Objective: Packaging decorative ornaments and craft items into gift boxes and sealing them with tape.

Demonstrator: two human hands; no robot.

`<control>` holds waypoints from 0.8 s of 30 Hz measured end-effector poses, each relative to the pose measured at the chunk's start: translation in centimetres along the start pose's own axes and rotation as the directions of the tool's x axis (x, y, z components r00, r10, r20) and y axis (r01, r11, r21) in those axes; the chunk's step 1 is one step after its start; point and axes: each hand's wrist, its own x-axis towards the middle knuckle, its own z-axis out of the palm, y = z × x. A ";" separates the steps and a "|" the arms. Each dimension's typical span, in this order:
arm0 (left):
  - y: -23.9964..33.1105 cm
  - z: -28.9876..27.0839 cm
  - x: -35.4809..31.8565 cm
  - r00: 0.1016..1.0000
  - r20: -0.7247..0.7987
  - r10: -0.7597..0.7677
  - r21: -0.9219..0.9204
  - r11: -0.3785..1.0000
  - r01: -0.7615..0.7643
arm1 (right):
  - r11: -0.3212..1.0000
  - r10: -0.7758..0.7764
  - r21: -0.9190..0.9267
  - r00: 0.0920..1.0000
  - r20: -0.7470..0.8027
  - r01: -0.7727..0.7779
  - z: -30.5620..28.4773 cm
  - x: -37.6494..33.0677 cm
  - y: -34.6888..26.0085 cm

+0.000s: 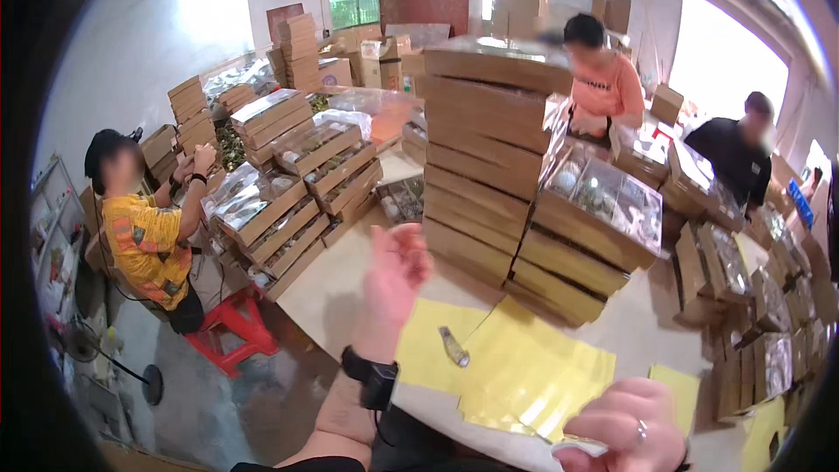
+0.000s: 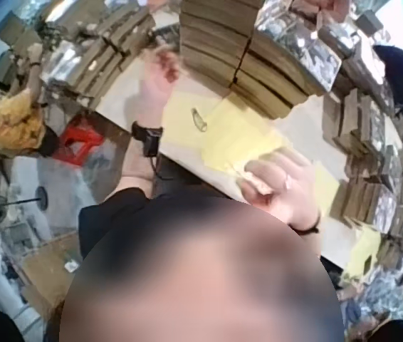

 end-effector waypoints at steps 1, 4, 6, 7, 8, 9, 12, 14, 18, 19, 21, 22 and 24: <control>1.6 -2.6 -0.6 0.993 -0.116 -0.006 0.038 0.999 0.010 | 0.984 -0.167 -0.051 0.986 0.023 0.168 -0.8 1.4 -1.1; 4.4 -8.6 -2.8 0.965 -0.259 0.023 0.158 0.987 0.019 | 0.911 -0.374 -0.184 0.927 0.016 0.370 -1.3 2.0 -1.4; 5.4 -10.6 -4.9 0.956 -0.292 0.043 0.264 0.964 0.037 | 0.924 -0.263 -0.286 0.965 0.000 0.252 -1.3 1.2 -0.6; 5.5 -11.1 -5.2 0.945 -0.320 0.065 0.350 0.935 0.054 | 0.847 -0.458 -0.319 0.888 -0.030 0.426 -0.8 1.3 1.2; 5.6 -11.1 -5.3 0.944 -0.323 0.064 0.360 0.931 0.060 | 0.852 -0.454 -0.313 0.890 -0.040 0.420 -0.4 0.7 0.6; 6.2 -11.0 -5.8 0.937 -0.341 0.075 0.383 0.922 0.065 | 0.908 -0.226 -0.377 0.972 -0.070 0.184 0.2 -0.1 -1.2; 6.1 -8.4 -5.3 0.956 -0.284 0.072 0.386 0.921 0.045 | 0.785 -0.333 -0.566 0.942 -0.041 0.252 -0.2 0.5 -0.6; 6.3 -5.5 -3.7 0.992 -0.095 0.084 0.300 0.953 -0.051 | 0.872 -0.258 -0.422 0.966 0.034 0.248 1.0 2.4 -0.3; 4.0 5.1 -0.8 0.908 0.400 0.127 -0.092 0.991 -0.099 | 0.919 -0.166 -0.324 0.967 0.192 0.223 7.3 4.0 2.1; 2.2 7.4 -0.2 0.917 0.388 0.096 -0.083 0.994 -0.069 | 0.949 -0.103 -0.279 0.980 0.171 0.148 8.9 3.3 3.1; -0.1 12.1 0.5 0.915 0.397 0.077 -0.078 0.996 -0.050 | 0.961 -0.016 -0.272 0.991 0.131 0.051 10.2 2.1 3.9; -1.8 13.7 0.8 0.909 0.410 0.071 -0.078 0.996 -0.043 | 0.952 0.023 -0.305 0.994 0.110 0.011 10.6 1.2 4.4; -3.9 14.7 1.2 0.901 0.430 0.057 -0.147 0.989 0.008 | 0.966 0.056 -0.253 0.998 0.001 -0.054 11.5 -0.4 5.3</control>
